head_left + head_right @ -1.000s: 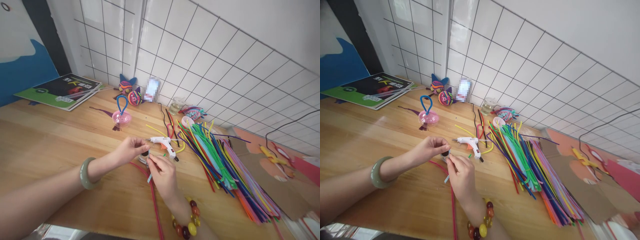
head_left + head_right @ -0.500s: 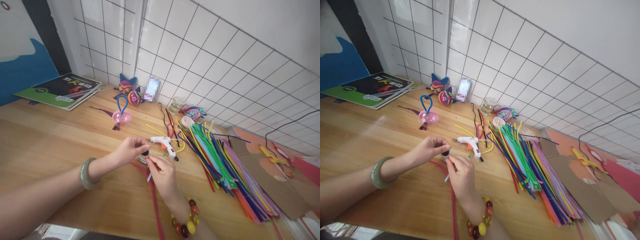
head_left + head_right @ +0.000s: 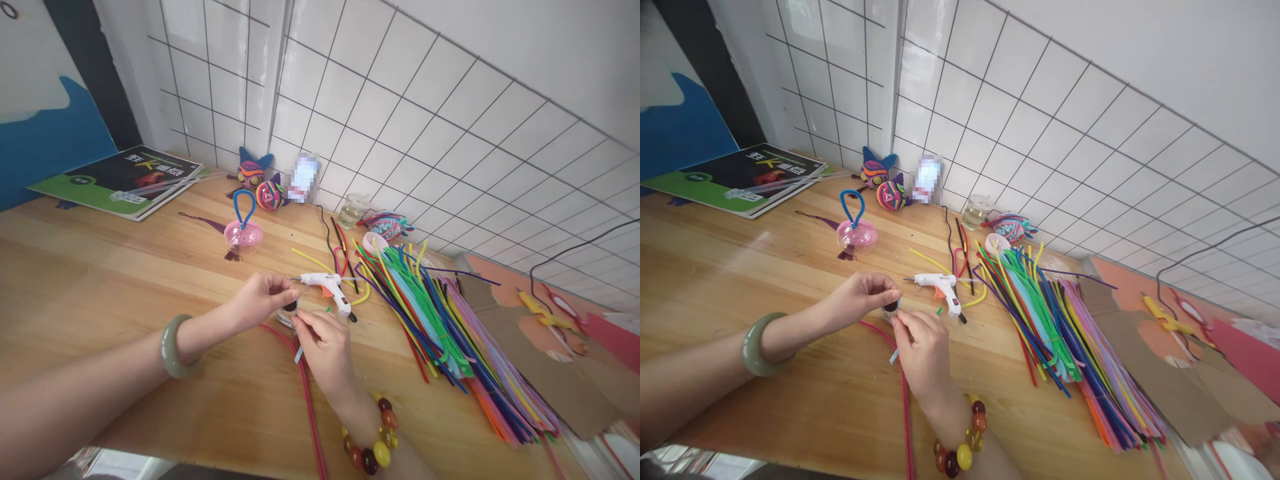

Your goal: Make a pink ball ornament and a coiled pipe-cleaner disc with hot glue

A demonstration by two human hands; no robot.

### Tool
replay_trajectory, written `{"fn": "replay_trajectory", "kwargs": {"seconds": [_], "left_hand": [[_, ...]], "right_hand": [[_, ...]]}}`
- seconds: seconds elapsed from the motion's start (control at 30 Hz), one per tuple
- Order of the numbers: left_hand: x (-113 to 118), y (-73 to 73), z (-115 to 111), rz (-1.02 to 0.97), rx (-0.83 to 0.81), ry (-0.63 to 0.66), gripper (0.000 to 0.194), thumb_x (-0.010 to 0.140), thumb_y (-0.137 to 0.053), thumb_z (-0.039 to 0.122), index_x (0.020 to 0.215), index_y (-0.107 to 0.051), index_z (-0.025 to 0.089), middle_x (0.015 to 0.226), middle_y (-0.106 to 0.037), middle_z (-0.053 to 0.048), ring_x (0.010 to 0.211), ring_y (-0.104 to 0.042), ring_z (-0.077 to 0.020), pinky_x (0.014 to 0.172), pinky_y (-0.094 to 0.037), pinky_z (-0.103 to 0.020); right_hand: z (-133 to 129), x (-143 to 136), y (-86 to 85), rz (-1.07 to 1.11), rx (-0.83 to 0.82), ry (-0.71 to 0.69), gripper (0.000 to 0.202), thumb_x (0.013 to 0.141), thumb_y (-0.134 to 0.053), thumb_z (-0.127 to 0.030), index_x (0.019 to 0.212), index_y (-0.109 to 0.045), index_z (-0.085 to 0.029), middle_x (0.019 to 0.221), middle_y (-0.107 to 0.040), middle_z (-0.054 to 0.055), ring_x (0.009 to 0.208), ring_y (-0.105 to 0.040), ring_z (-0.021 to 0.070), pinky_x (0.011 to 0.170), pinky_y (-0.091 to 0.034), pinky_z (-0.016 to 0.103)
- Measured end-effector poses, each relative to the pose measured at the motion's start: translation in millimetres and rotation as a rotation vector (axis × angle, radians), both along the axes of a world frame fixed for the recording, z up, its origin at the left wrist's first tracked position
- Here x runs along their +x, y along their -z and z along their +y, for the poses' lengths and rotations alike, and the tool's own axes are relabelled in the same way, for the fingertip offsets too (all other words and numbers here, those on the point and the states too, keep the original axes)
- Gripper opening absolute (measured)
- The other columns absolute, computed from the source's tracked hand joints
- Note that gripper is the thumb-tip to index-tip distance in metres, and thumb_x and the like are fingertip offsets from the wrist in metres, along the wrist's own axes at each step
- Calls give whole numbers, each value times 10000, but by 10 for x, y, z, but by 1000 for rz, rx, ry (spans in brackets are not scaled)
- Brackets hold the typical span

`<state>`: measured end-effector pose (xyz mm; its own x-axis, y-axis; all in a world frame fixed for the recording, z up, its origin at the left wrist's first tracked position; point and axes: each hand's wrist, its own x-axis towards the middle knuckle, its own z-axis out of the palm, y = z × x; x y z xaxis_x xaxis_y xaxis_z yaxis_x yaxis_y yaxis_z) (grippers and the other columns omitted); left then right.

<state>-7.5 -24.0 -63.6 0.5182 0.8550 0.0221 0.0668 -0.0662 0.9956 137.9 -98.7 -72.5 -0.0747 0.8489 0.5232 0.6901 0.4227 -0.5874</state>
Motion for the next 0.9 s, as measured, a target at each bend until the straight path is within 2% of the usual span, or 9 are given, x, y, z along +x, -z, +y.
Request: {"fn": "replay_trajectory", "kwargs": {"seconds": [0.9], "left_hand": [[6, 0, -2, -13, -13, -9, 211, 734, -571, 326, 661, -596, 129, 601, -580, 2, 575, -507, -110, 567, -402, -219]], "right_hand": [[9, 1, -1, -3, 15, 0, 154, 807, -524, -184, 823, -677, -179, 694, -676, 46, 648, -606, 169, 637, -471, 309]]}}
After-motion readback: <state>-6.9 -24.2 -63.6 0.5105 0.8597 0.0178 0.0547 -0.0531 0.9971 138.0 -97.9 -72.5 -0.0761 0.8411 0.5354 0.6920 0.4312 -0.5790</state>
